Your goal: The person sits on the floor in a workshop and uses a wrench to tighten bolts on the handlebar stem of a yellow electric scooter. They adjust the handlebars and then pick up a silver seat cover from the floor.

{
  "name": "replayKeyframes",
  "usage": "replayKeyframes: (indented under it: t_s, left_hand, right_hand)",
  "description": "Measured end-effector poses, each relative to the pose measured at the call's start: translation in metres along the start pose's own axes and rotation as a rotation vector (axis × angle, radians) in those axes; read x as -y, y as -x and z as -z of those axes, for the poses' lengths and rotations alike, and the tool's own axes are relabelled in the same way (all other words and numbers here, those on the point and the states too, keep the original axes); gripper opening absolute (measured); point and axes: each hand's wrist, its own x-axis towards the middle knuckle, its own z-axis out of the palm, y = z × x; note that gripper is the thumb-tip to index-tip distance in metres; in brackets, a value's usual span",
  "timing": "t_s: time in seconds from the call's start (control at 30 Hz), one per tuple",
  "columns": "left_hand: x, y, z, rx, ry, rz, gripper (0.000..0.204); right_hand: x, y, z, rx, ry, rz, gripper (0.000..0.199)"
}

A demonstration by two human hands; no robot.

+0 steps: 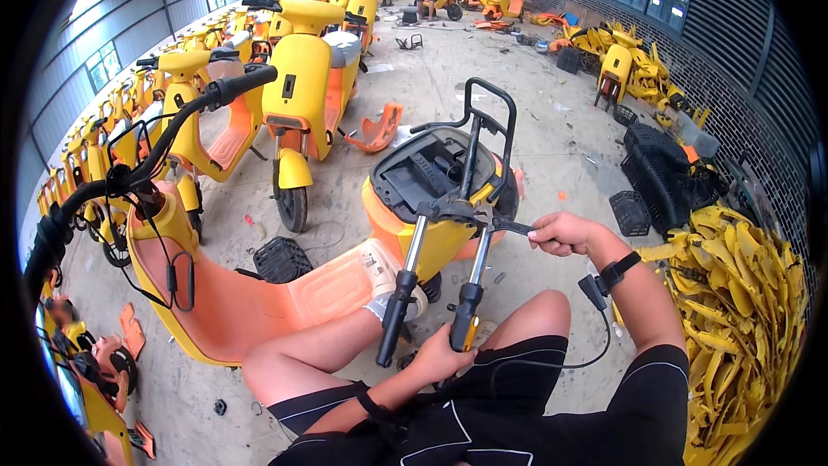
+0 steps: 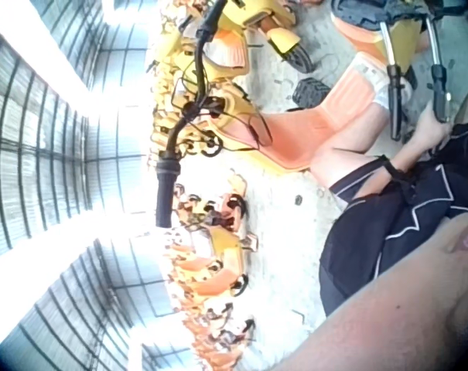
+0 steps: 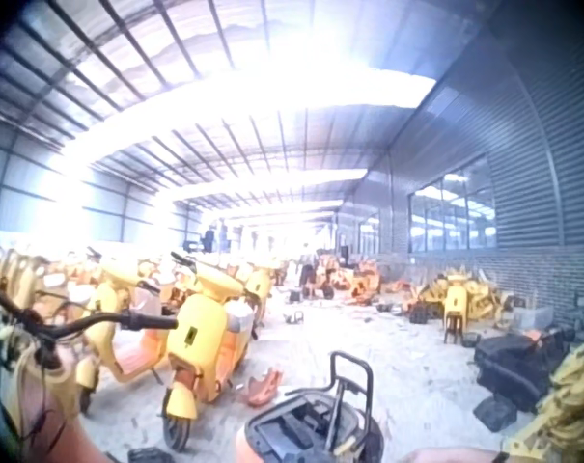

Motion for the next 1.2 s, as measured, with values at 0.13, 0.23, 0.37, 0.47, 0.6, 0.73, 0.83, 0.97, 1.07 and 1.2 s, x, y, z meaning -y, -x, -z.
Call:
replayKeyframes:
  t_s: [0.13, 0.23, 0.37, 0.47, 0.6, 0.73, 0.83, 0.97, 1.07, 1.2]
  left_hand:
    - [-0.003, 0.0, 0.002, 0.009, 0.053, 0.018, 0.069]
    - [-0.005, 0.0, 0.001, 0.027, 0.119, 0.11, 0.065]
    - [-0.005, -0.001, 0.0, 0.003, 0.137, 0.071, 0.063]
    - [-0.005, -0.001, 0.0, -0.064, 0.083, -0.007, 0.064]
    - [-0.007, -0.001, 0.001, -0.052, 0.125, 0.01, 0.068]
    - [-0.008, -0.001, 0.002, -0.041, 0.104, 0.043, 0.062]
    - [-0.007, -0.001, 0.001, -0.04, 0.123, 0.051, 0.061]
    - [-0.005, -0.003, 0.001, -0.031, 0.109, 0.012, 0.065]
    - [-0.005, -0.003, 0.001, -0.029, 0.123, 0.021, 0.064]
    - [-0.006, -0.003, 0.001, -0.028, 0.138, 0.023, 0.063]
  right_hand:
    - [-0.004, 0.001, -0.008, -0.019, -0.031, 0.042, 0.025]
    - [-0.008, 0.003, -0.016, -0.055, -0.041, 0.057, 0.026]
    - [-0.014, 0.006, -0.029, -0.107, -0.055, 0.094, 0.025]
    - [-0.017, 0.008, -0.039, -0.14, -0.061, 0.102, 0.026]
    - [-0.022, 0.009, -0.053, -0.181, -0.118, 0.095, 0.027]
    - [-0.028, 0.01, -0.069, -0.23, -0.176, 0.108, 0.027]
    - [-0.032, 0.01, -0.081, -0.266, -0.218, 0.125, 0.027]
    - [-0.036, 0.01, -0.097, -0.314, -0.258, 0.151, 0.028]
    - [-0.04, 0.008, -0.109, -0.341, -0.275, 0.182, 0.028]
    - [-0.044, 0.004, -0.124, -0.386, -0.309, 0.214, 0.028]
